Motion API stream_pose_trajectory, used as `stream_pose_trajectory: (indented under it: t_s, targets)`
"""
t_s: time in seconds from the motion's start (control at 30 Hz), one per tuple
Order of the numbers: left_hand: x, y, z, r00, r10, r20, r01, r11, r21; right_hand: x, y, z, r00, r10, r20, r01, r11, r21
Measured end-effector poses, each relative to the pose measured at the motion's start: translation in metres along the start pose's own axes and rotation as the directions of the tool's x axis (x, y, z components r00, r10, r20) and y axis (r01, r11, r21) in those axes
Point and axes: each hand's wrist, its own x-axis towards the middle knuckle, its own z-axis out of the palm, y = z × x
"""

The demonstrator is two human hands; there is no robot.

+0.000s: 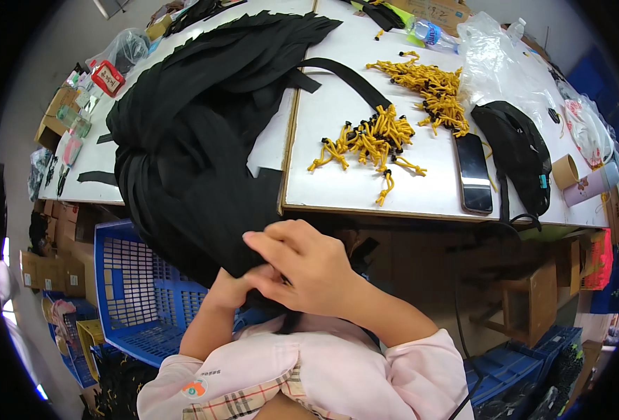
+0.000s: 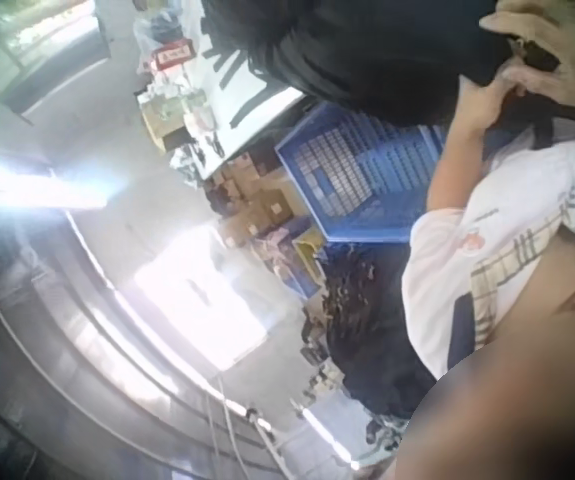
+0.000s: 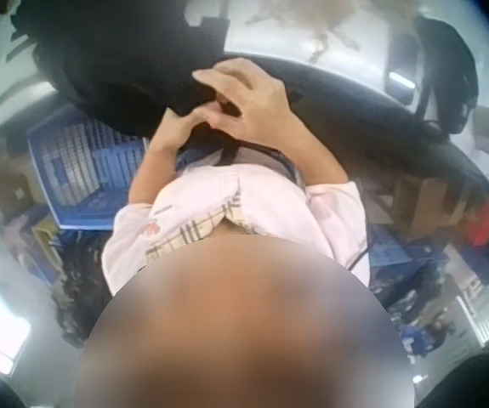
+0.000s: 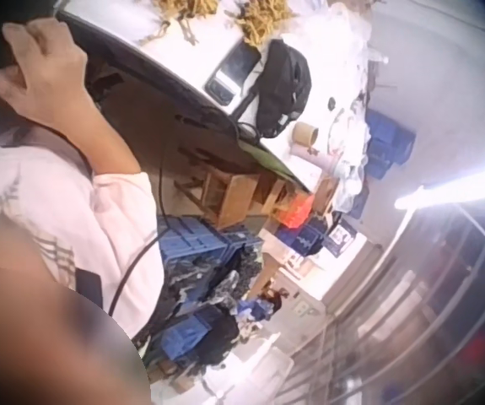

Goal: Attaching yellow plastic clips to black fabric straps at a workbench.

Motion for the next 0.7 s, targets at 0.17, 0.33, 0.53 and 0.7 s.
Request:
stream_pose_trajectory:
  t_s: [0.17,0.33,0.53,0.7]
  targets:
    - [-0.001,0.004,0.008,0.999,-0.026,-0.024,0.026,1.0,-0.003,-0.008,0.008,0.002,0.995,-0.014,0.097,0.013,1.0,0.014]
    - [0.0,-0.004,0.008,0.997,0.05,-0.056,-0.058,0.988,-0.145,-0.021,0.006,0.003,0.897,0.389,0.21,-0.441,0.755,0.485]
    - [-0.003,-0.012,0.015,0.945,0.117,-0.307,-0.123,0.992,-0.001,-0.024,0.011,0.004,0.839,0.487,0.243,-0.538,0.674,0.507]
    - [0.0,-0.022,0.019,0.864,0.388,-0.322,-0.296,0.907,0.301,-0.025,0.013,0.008,0.945,0.295,0.14,-0.324,0.903,0.282]
